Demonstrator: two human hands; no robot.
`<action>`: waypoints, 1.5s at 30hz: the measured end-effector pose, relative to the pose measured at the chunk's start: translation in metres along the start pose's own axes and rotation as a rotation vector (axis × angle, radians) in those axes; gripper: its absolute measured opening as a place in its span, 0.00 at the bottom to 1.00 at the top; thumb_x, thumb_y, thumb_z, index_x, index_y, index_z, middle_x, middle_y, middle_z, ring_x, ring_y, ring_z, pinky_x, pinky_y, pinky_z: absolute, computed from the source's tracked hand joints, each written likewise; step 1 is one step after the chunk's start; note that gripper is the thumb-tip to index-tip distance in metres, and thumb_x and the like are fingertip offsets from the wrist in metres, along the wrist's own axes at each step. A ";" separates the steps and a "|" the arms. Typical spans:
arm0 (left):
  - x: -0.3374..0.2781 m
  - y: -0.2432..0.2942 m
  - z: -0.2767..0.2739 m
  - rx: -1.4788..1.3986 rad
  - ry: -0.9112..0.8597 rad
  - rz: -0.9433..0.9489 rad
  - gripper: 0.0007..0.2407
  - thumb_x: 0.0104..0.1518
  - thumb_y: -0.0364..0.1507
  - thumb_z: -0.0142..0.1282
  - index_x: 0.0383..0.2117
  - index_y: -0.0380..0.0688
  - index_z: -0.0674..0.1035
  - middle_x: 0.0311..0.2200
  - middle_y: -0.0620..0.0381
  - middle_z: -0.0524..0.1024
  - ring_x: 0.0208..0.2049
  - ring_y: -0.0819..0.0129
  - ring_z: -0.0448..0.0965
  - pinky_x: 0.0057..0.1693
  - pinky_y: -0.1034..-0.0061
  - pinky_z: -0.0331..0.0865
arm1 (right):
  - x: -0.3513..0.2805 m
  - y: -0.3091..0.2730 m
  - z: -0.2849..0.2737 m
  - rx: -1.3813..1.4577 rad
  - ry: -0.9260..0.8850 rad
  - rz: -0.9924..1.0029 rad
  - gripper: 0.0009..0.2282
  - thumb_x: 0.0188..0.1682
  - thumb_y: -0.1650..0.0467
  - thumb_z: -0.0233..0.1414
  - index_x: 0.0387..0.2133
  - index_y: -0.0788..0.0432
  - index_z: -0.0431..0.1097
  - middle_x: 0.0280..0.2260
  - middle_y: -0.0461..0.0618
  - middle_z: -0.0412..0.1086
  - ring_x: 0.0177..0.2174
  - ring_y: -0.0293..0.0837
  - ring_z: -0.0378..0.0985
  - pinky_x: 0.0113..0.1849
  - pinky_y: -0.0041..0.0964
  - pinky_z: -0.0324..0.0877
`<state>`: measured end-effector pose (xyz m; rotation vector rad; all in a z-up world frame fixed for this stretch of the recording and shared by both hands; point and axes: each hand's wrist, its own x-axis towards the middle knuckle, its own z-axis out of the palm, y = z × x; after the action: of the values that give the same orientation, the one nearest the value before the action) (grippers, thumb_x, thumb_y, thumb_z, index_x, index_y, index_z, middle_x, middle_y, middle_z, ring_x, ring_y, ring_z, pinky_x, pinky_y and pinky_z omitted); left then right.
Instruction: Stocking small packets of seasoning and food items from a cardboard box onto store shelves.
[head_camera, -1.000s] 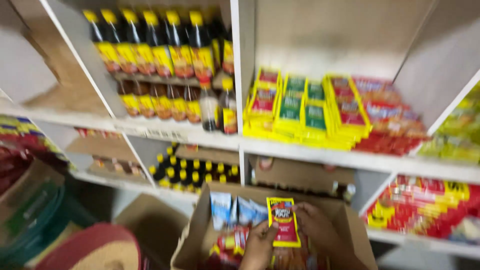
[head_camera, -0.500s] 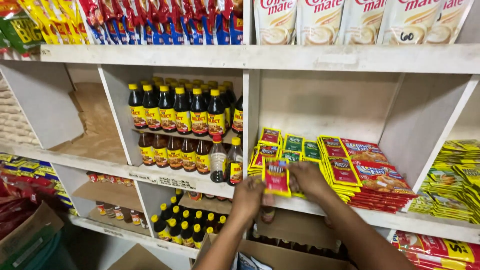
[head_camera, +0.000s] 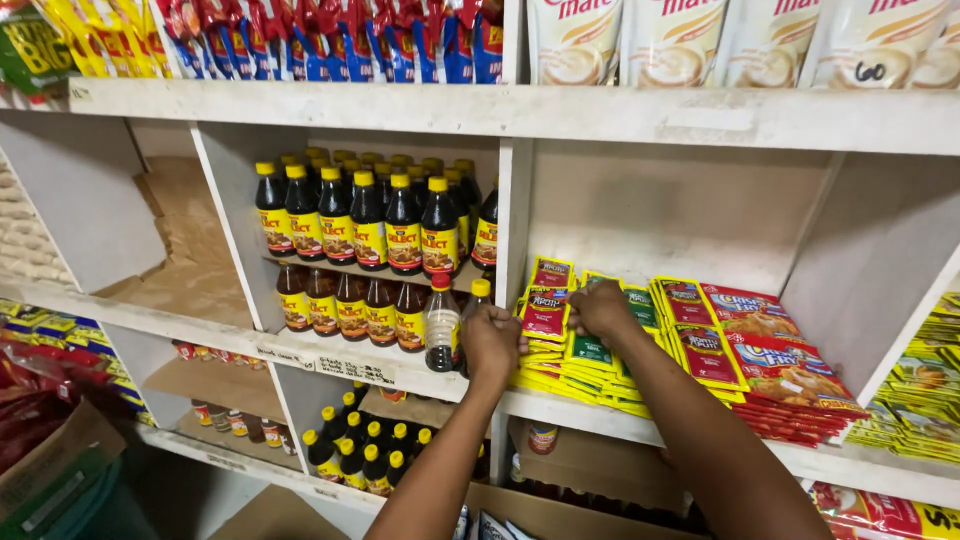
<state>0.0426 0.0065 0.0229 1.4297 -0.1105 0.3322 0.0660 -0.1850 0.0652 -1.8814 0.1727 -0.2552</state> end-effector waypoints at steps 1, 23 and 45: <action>-0.002 -0.001 0.001 -0.029 0.004 0.005 0.04 0.56 0.18 0.59 0.33 0.29 0.75 0.22 0.50 0.78 0.17 0.70 0.77 0.23 0.75 0.73 | 0.001 0.003 0.000 0.006 -0.002 -0.018 0.07 0.51 0.73 0.55 0.30 0.68 0.76 0.21 0.55 0.74 0.17 0.41 0.73 0.20 0.34 0.70; -0.036 0.020 -0.009 0.149 0.074 0.098 0.06 0.55 0.20 0.59 0.35 0.33 0.76 0.25 0.51 0.78 0.19 0.68 0.78 0.26 0.72 0.72 | -0.056 -0.004 0.026 -0.924 -0.239 -0.535 0.28 0.58 0.57 0.34 0.66 0.62 0.50 0.68 0.64 0.44 0.68 0.59 0.42 0.62 0.59 0.39; -0.041 0.014 -0.023 0.230 0.009 0.096 0.07 0.57 0.26 0.60 0.34 0.33 0.80 0.25 0.53 0.81 0.26 0.69 0.80 0.36 0.72 0.74 | -0.089 -0.028 -0.009 -0.736 0.047 -0.347 0.15 0.55 0.67 0.44 0.50 0.58 0.73 0.44 0.61 0.76 0.47 0.59 0.76 0.51 0.49 0.69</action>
<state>-0.0028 0.0241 0.0213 1.6532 -0.1369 0.4410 -0.0226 -0.1627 0.0863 -2.6393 -0.0438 -0.5237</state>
